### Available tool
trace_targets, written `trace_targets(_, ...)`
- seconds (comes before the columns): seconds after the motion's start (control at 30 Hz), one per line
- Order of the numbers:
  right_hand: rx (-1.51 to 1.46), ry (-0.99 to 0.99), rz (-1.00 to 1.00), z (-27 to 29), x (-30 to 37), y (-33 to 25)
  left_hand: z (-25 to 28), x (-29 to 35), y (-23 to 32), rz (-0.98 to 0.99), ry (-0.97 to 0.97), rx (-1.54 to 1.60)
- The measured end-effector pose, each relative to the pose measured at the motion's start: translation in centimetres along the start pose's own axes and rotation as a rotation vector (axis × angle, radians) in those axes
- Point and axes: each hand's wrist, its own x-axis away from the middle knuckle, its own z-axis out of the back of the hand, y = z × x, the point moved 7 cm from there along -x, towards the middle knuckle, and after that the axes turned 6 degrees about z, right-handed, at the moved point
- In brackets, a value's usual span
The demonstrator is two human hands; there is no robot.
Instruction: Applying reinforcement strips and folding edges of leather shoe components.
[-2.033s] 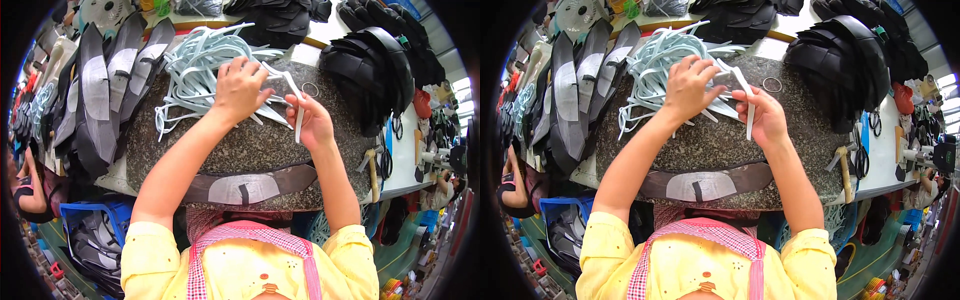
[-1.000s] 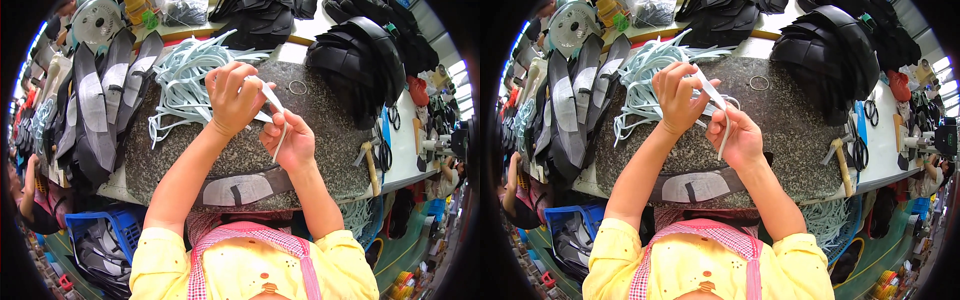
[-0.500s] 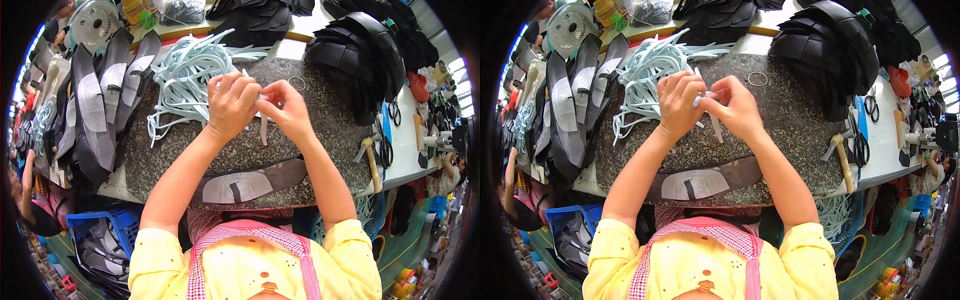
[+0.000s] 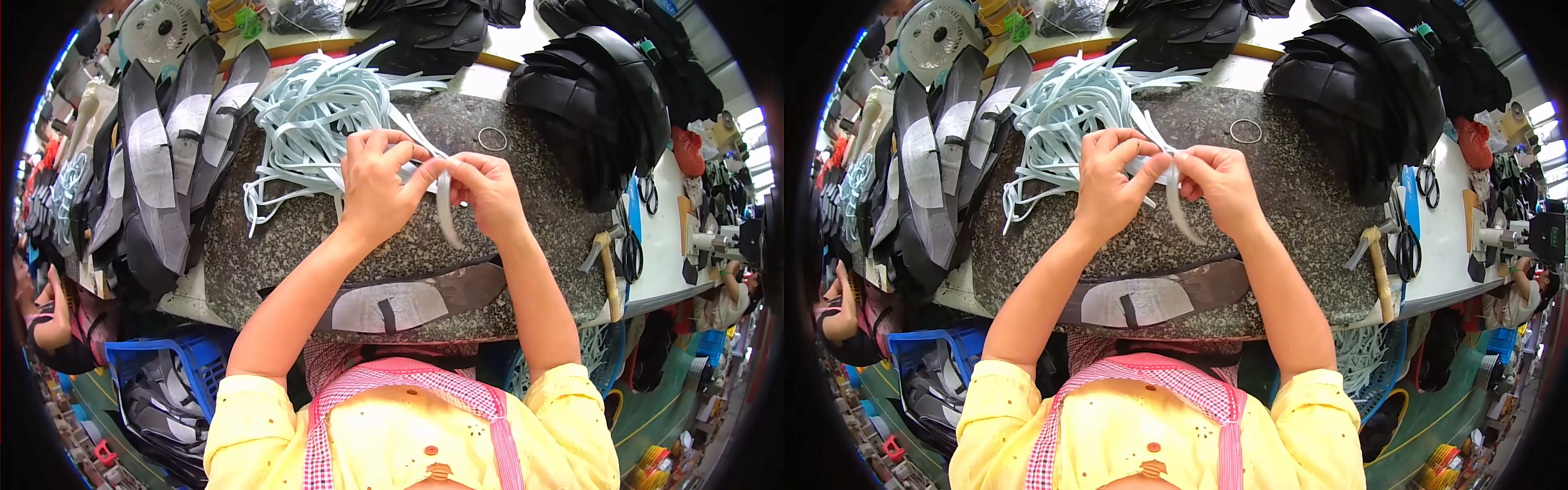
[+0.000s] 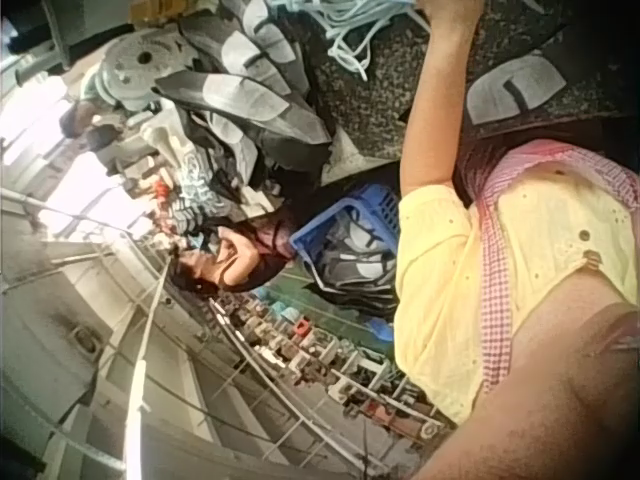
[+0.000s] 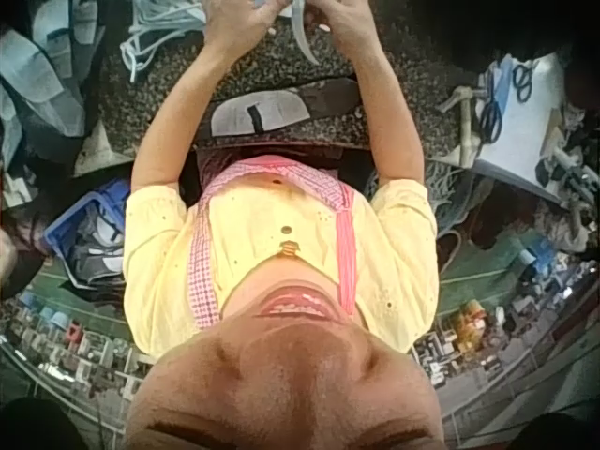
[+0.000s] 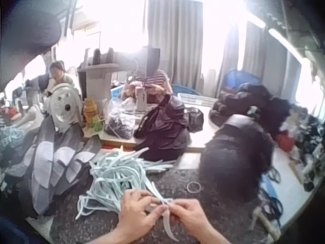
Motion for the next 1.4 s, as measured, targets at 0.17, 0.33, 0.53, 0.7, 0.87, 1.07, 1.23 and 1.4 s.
trace_targets(0.17,0.142,-0.033,0.062,-0.4,0.3,-0.2,-0.5,-0.1,-0.9,0.046,-0.053,0.113)
trace_targets(0.33,0.277,0.184,0.168,1.5,-0.2,-1.0,1.2,-0.6,-2.2,0.075,-0.036,-0.035)
trace_targets(0.53,0.172,0.014,0.044,-2.3,-0.1,0.0,0.8,0.5,-2.0,0.087,-0.093,0.056)
trace_targets(0.7,0.13,0.004,0.064,-1.2,-0.1,0.5,1.0,0.5,-1.4,0.061,-0.042,0.059)
trace_targets(0.87,0.093,0.089,0.065,-2.0,0.3,1.0,0.8,0.8,-1.0,0.0,-0.002,0.007)
trace_targets(1.07,-0.463,-0.054,-0.034,-2.2,0.3,2.2,1.3,0.6,-1.2,0.006,0.013,-0.019)
trace_targets(1.23,-0.693,-0.074,-0.042,-3.2,0.2,3.2,1.2,0.0,-2.0,0.115,-0.108,0.07)
trace_targets(1.4,-0.774,-0.028,0.037,-3.0,-0.1,3.8,1.2,0.2,-3.0,0.201,-0.165,0.213)
